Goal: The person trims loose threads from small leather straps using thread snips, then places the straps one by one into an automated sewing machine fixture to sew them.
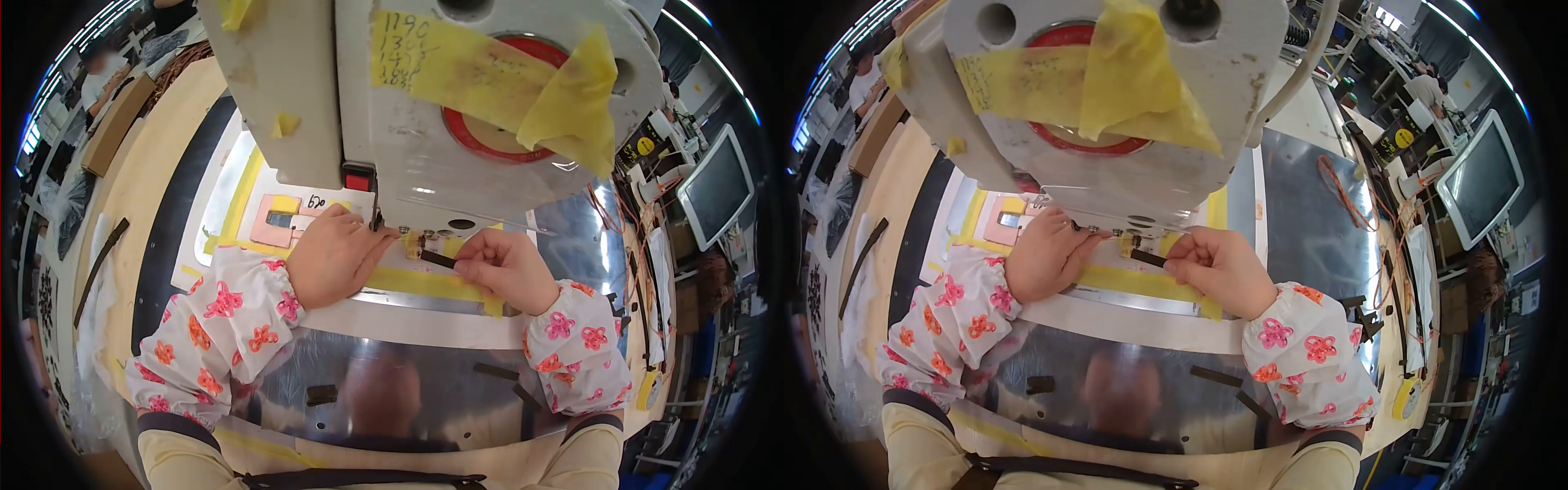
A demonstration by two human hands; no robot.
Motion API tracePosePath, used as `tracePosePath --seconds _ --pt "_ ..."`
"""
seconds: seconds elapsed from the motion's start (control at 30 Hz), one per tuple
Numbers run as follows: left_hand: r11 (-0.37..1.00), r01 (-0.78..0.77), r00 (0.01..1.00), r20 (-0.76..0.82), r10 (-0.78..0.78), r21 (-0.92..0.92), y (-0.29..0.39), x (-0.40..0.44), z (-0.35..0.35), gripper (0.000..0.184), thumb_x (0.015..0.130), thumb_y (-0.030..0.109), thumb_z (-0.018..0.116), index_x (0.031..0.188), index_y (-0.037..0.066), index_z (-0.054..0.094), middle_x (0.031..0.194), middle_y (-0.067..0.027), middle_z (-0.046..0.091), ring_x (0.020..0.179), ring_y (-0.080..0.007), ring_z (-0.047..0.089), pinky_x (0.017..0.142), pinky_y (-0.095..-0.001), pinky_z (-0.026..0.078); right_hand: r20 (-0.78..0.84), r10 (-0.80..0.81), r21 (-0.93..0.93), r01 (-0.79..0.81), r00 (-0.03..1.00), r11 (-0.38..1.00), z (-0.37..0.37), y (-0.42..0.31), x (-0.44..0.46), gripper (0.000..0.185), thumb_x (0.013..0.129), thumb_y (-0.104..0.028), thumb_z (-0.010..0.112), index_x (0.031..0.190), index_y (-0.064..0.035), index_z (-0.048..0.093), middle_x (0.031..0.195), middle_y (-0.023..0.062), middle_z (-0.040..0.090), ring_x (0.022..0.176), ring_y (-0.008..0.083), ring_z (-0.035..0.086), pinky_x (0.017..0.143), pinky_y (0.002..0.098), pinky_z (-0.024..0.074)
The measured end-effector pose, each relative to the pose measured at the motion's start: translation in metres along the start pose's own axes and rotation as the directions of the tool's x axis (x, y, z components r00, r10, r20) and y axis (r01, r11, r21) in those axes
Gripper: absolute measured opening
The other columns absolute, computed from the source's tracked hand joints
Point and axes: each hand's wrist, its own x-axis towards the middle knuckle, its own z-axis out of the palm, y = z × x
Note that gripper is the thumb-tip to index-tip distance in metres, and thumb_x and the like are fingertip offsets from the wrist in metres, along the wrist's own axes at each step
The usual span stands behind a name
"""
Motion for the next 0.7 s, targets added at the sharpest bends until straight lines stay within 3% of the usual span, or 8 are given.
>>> tracePosePath --seconds 0.07,0.2,0.3,0.37,0.4,0.47,0.57,0.7 --pt "0.998 0.0 1.0 0.024 -0.002 0.069 0.0065 0.0016 -0.0076 0.017 0.078 0.006 0.056 0.092 0.0 0.062 0.062 -0.0108 0.054 0.064 -0.0272 0.052 0.064 -0.0364 0.038 -0.132 -0.184 -0.045 0.18 0.974 0.983 0.0036 0.0139 0.0046 0.016 0.079 -0.004 0.065 0.09 0.005 0.06 0.066 0.004 0.06 0.054 0.005 0.05 0.049 0.0222 0.0413" --pt "0.996 -0.059 0.998 -0.011 0.06 0.066 0.0057 0.0003 -0.0062 0.022 0.075 0.003 0.056 0.097 -0.001 0.061 0.065 -0.0116 0.055 0.068 -0.0278 0.052 0.066 -0.0375 0.039 -0.115 -0.292 -0.301 0.247 0.949 0.921 0.0053 0.01 -0.0003 0.015 0.08 -0.005 0.064 0.092 0.0042 0.061 0.069 0.0026 0.059 0.056 0.0039 0.05 0.051 0.0191 0.0398" --pt "0.998 -0.04 0.999 -0.001 0.04 0.039 0.0071 -0.0001 -0.0072 0.026 0.072 0.001 0.056 0.097 0.0 0.061 0.071 -0.012 0.056 0.07 -0.0277 0.05 0.066 -0.0379 0.039 -0.08 -0.483 -0.51 0.381 0.872 0.771 0.0051 0.0117 0.0009 0.017 0.077 -0.002 0.064 0.094 0.0031 0.062 0.069 0.0062 0.06 0.055 0.0081 0.053 0.052 0.022 0.0418" --pt "0.999 -0.027 1.0 -0.011 0.027 0.019 0.0055 -0.0021 -0.0029 0.034 0.07 -0.002 0.056 0.102 0.003 0.061 0.077 -0.0109 0.057 0.07 -0.0266 0.051 0.066 -0.037 0.039 -0.029 -0.71 -0.612 0.549 0.704 0.57 0.0037 0.0148 0.0047 0.017 0.073 0.001 0.064 0.091 0.0019 0.064 0.071 0.0107 0.061 0.056 0.0168 0.056 0.054 0.026 0.0441" --pt "0.999 -0.028 1.0 -0.013 0.028 0.019 0.0052 -0.0021 -0.002 0.034 0.07 -0.002 0.056 0.102 0.003 0.061 0.077 -0.0109 0.057 0.07 -0.0266 0.051 0.066 -0.037 0.039 -0.028 -0.71 -0.613 0.549 0.703 0.568 0.0035 0.0146 0.0049 0.017 0.073 0.001 0.064 0.091 0.0019 0.064 0.071 0.0107 0.061 0.056 0.0168 0.056 0.054 0.026 0.0441" --pt "0.997 -0.072 0.996 0.053 0.071 0.031 0.0045 -0.0014 -0.0009 0.042 0.068 -0.003 0.056 0.109 0.005 0.06 0.085 -0.0096 0.059 0.073 -0.0248 0.053 0.068 -0.0353 0.04 -0.095 -0.695 -0.603 0.514 0.713 0.61 0.0036 0.0148 0.0049 0.012 0.072 -0.001 0.065 0.084 -0.0003 0.064 0.076 0.0136 0.059 0.069 0.0308 0.058 0.061 0.0359 0.0467" --pt "0.992 -0.102 0.993 0.064 0.097 0.077 0.0065 0.0 -0.0032 0.047 0.069 -0.002 0.056 0.115 0.006 0.058 0.086 -0.0082 0.061 0.075 -0.0229 0.055 0.069 -0.0338 0.04 -0.158 -0.607 -0.573 0.428 0.779 0.699 0.0044 0.0136 0.0031 0.008 0.072 -0.001 0.065 0.081 -0.0002 0.064 0.077 0.0137 0.059 0.069 0.0299 0.058 0.061 0.0357 0.047" --pt "0.993 -0.097 0.991 0.098 0.091 0.064 0.0051 0.0003 -0.002 0.046 0.069 -0.001 0.055 0.115 0.007 0.058 0.087 -0.0078 0.062 0.075 -0.022 0.056 0.07 -0.0333 0.04 -0.111 -0.679 -0.617 0.485 0.725 0.62 0.0026 0.0173 0.0075 0.008 0.073 -0.001 0.066 0.08 -0.0002 0.064 0.077 0.0131 0.059 0.069 0.0297 0.058 0.061 0.0357 0.0471"
